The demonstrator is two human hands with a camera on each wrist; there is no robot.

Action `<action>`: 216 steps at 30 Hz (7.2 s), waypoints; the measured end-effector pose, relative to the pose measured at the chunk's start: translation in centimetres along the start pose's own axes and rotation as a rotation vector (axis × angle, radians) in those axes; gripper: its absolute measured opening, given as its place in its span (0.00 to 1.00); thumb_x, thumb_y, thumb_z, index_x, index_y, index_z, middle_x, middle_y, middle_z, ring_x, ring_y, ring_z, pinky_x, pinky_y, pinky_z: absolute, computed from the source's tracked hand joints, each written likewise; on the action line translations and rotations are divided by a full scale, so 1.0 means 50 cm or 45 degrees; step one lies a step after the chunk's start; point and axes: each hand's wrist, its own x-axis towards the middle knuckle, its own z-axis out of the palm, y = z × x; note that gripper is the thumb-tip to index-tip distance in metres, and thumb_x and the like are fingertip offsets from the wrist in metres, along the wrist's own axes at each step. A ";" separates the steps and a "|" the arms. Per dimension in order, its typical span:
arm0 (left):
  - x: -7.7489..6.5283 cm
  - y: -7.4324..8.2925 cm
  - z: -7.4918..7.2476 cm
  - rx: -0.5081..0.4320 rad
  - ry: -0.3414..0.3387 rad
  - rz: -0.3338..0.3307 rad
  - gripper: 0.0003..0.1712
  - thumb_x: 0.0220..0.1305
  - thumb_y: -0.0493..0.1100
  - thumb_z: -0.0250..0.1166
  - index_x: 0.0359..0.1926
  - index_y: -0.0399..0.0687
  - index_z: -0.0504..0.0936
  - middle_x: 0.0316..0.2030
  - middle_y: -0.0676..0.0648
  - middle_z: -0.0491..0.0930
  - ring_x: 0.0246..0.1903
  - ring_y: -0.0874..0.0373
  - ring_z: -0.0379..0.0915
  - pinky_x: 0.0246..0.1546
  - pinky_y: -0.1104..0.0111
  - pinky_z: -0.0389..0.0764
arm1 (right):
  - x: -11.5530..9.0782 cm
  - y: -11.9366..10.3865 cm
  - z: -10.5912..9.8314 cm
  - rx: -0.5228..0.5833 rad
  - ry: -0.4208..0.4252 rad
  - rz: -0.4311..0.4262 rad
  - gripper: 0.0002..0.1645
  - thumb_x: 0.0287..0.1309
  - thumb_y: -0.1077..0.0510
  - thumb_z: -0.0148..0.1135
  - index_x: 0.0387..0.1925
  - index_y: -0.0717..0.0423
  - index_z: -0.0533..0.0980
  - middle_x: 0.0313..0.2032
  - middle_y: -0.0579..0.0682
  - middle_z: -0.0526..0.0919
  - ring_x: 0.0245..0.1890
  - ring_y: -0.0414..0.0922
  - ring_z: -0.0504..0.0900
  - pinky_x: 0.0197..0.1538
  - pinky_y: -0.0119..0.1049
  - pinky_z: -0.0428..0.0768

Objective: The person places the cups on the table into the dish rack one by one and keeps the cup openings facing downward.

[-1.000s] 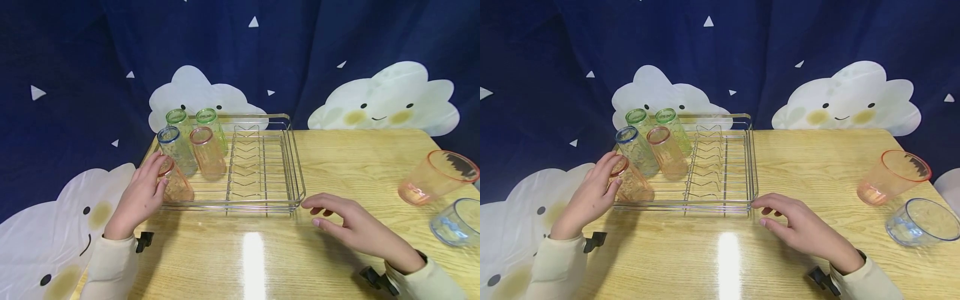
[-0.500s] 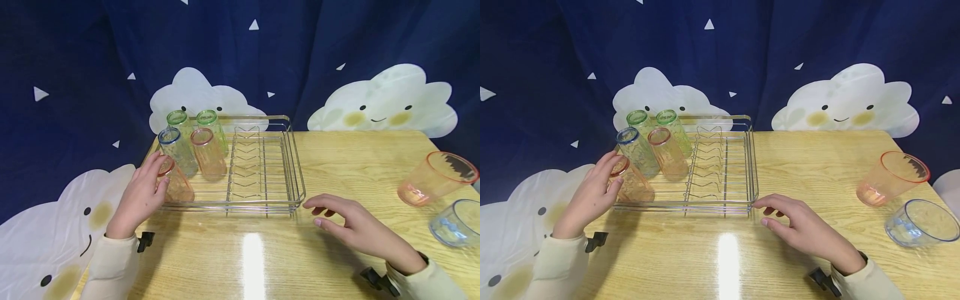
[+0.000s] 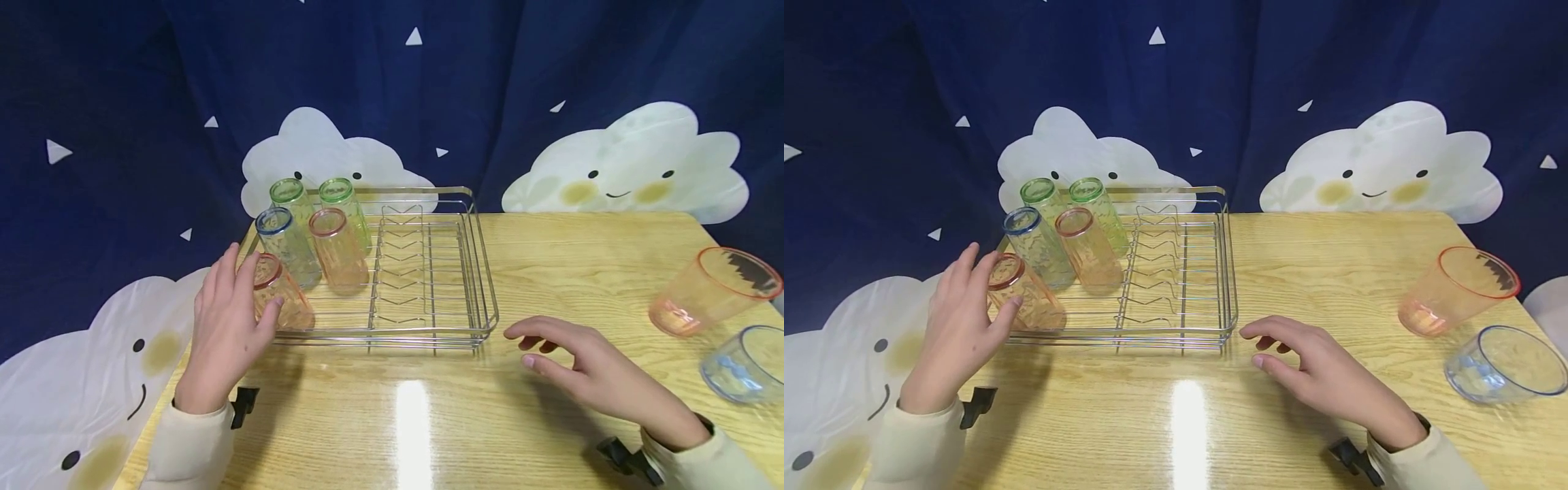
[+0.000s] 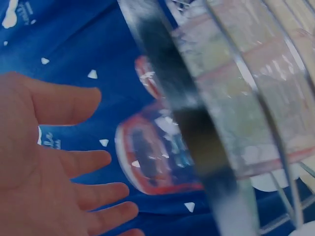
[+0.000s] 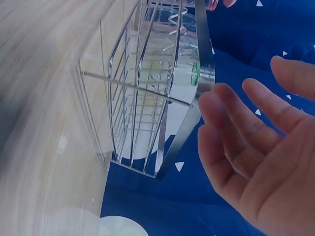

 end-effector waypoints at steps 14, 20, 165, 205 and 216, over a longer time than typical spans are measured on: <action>-0.012 0.044 -0.018 -0.307 0.326 0.261 0.28 0.54 0.32 0.66 0.59 0.36 0.77 0.62 0.36 0.74 0.63 0.38 0.66 0.64 0.47 0.62 | -0.012 0.005 -0.030 -0.060 0.036 0.096 0.26 0.58 0.67 0.66 0.55 0.40 0.78 0.49 0.37 0.83 0.45 0.29 0.80 0.43 0.19 0.77; -0.015 0.054 -0.011 -0.377 0.310 0.341 0.28 0.53 0.31 0.67 0.58 0.35 0.78 0.59 0.38 0.78 0.62 0.41 0.69 0.64 0.53 0.65 | -0.017 0.008 -0.040 -0.096 0.078 0.078 0.28 0.56 0.68 0.67 0.55 0.41 0.78 0.49 0.35 0.83 0.45 0.28 0.80 0.42 0.18 0.76; -0.045 0.086 0.038 -0.338 0.021 0.415 0.30 0.58 0.38 0.68 0.62 0.42 0.75 0.62 0.43 0.76 0.62 0.47 0.72 0.63 0.51 0.71 | -0.103 0.199 -0.158 -0.785 0.274 0.826 0.17 0.57 0.65 0.60 0.47 0.73 0.74 0.33 0.75 0.81 0.13 0.53 0.70 0.16 0.43 0.64; -0.048 0.080 0.041 -0.352 0.022 0.417 0.29 0.58 0.37 0.68 0.62 0.42 0.76 0.61 0.44 0.77 0.61 0.48 0.72 0.62 0.52 0.72 | -0.102 0.198 -0.151 -0.781 0.390 0.658 0.15 0.65 0.62 0.59 0.47 0.71 0.78 0.19 0.65 0.80 0.09 0.43 0.58 0.15 0.35 0.54; -0.047 0.086 0.044 -0.335 0.016 0.404 0.29 0.58 0.39 0.68 0.62 0.43 0.76 0.62 0.45 0.77 0.61 0.48 0.73 0.61 0.52 0.73 | -0.093 0.164 -0.156 -0.801 0.507 0.567 0.15 0.63 0.65 0.61 0.48 0.71 0.80 0.26 0.70 0.84 0.08 0.27 0.55 0.13 0.31 0.53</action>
